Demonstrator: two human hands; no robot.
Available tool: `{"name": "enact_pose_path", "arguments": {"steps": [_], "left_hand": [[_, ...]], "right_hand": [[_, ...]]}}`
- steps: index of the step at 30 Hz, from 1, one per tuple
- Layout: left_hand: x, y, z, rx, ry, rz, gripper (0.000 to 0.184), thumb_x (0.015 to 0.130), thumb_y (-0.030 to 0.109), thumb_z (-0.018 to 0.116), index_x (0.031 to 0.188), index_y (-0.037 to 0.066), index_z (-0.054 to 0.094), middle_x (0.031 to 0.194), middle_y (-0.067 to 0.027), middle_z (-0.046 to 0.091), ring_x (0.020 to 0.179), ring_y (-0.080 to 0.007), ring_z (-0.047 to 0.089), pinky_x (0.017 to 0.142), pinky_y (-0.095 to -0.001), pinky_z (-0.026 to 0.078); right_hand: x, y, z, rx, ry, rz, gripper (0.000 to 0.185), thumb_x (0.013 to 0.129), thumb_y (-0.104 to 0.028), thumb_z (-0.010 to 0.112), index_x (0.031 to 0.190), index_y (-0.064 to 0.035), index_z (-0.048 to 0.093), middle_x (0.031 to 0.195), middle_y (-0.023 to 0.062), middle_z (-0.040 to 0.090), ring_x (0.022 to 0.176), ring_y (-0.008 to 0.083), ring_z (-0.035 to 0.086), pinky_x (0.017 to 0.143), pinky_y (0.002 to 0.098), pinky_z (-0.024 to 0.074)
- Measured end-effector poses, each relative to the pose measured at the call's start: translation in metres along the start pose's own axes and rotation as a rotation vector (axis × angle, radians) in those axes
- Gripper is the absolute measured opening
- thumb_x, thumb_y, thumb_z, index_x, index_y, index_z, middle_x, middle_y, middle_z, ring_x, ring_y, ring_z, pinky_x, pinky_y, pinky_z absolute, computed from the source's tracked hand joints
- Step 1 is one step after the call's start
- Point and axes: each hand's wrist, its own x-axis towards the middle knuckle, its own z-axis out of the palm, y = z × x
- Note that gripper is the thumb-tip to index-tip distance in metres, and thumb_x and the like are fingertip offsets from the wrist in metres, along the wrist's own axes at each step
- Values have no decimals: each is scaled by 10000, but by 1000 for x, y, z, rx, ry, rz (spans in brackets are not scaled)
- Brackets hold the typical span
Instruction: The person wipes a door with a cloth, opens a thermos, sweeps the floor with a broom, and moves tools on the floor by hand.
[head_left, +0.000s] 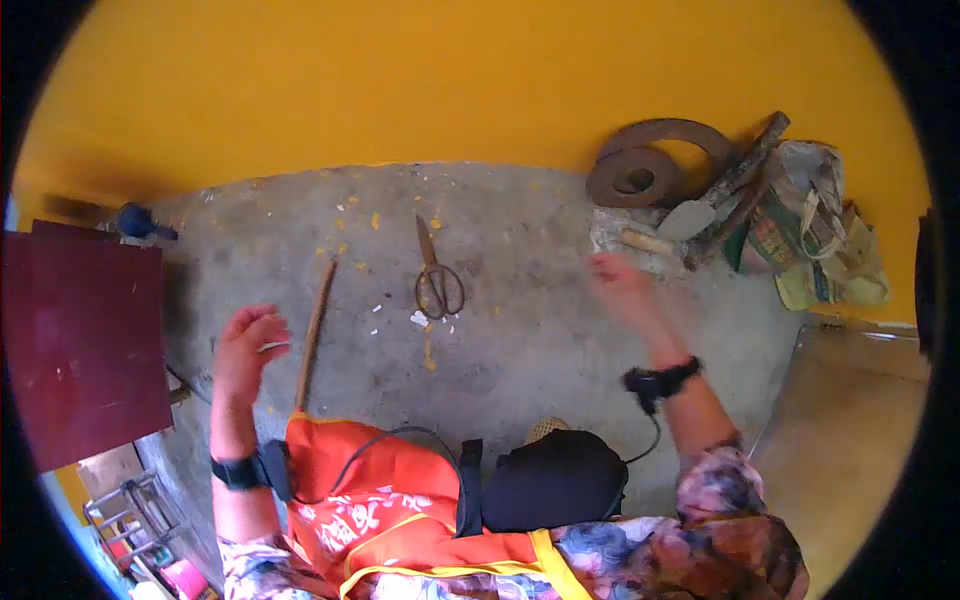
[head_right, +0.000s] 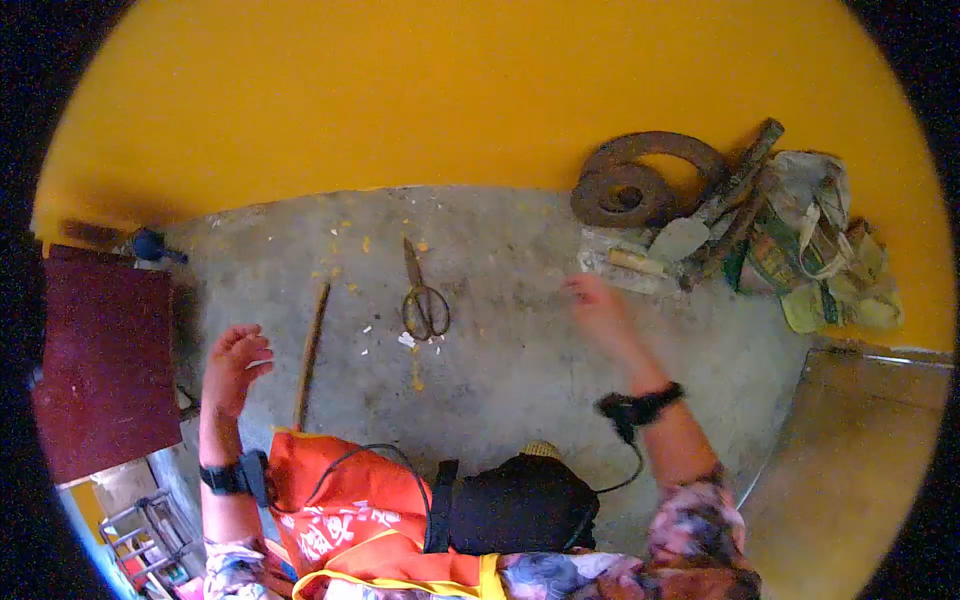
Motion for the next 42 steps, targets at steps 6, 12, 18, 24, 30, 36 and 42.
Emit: {"name": "enact_pose_path", "arguments": {"steps": [6, 12, 18, 24, 30, 36, 42], "left_hand": [[-52, 5, 93, -98, -287, 178, 154, 803, 67, 527, 955, 41, 520, 842, -51, 561, 703, -135, 561, 643, -255, 460], [-19, -34, 83, -66, -211, 156, 110, 810, 63, 512, 916, 43, 530, 799, -35, 549, 693, -112, 536, 627, -234, 445], [1, -37, 87, -79, -253, 179, 97, 807, 58, 500, 899, 44, 528, 766, -25, 537, 675, -99, 514, 614, -228, 436], [15, -44, 113, -55, -376, 160, 94, 805, 57, 502, 895, 38, 523, 757, -23, 537, 646, -98, 509, 602, -216, 426], [18, -56, 129, -4, -446, 161, 109, 804, 61, 501, 909, 38, 522, 744, -26, 546, 634, -105, 518, 587, -233, 438], [10, -52, 141, 40, -454, 166, 114, 799, 51, 496, 907, 26, 526, 755, -26, 547, 650, -93, 511, 591, -216, 420], [3, -55, 137, 62, -441, 153, 111, 797, 39, 494, 902, 20, 526, 745, -26, 545, 645, -95, 508, 586, -217, 415]], "right_hand": [[41, -23, 192, -280, -307, 77, 324, 712, -276, 602, 884, -1, 595, 859, 195, 600, 800, 345, 579, 687, 419, 462], [42, -51, 211, -343, -188, 193, 255, 701, -216, 559, 786, 18, 617, 809, 222, 600, 745, 366, 590, 681, 433, 471], [22, -41, 155, 313, -282, 437, 191, 768, -191, 523, 836, -15, 554, 759, 78, 580, 631, 202, 539, 611, 377, 475], [-24, -33, 29, 624, -68, 393, 203, 794, -223, 566, 934, -77, 556, 736, 5, 541, 615, 111, 520, 505, 265, 443], [21, -24, -98, -552, 108, -96, 209, 747, -250, 520, 787, -51, 571, 795, 164, 578, 678, 365, 547, 603, 427, 439], [90, -23, -123, -806, 27, -210, 203, 776, -256, 500, 816, -92, 614, 845, 135, 599, 808, 340, 561, 675, 451, 452], [113, -25, -117, -1019, -44, -194, 167, 782, -227, 502, 777, -96, 605, 779, 112, 604, 784, 315, 571, 676, 428, 454]]}}
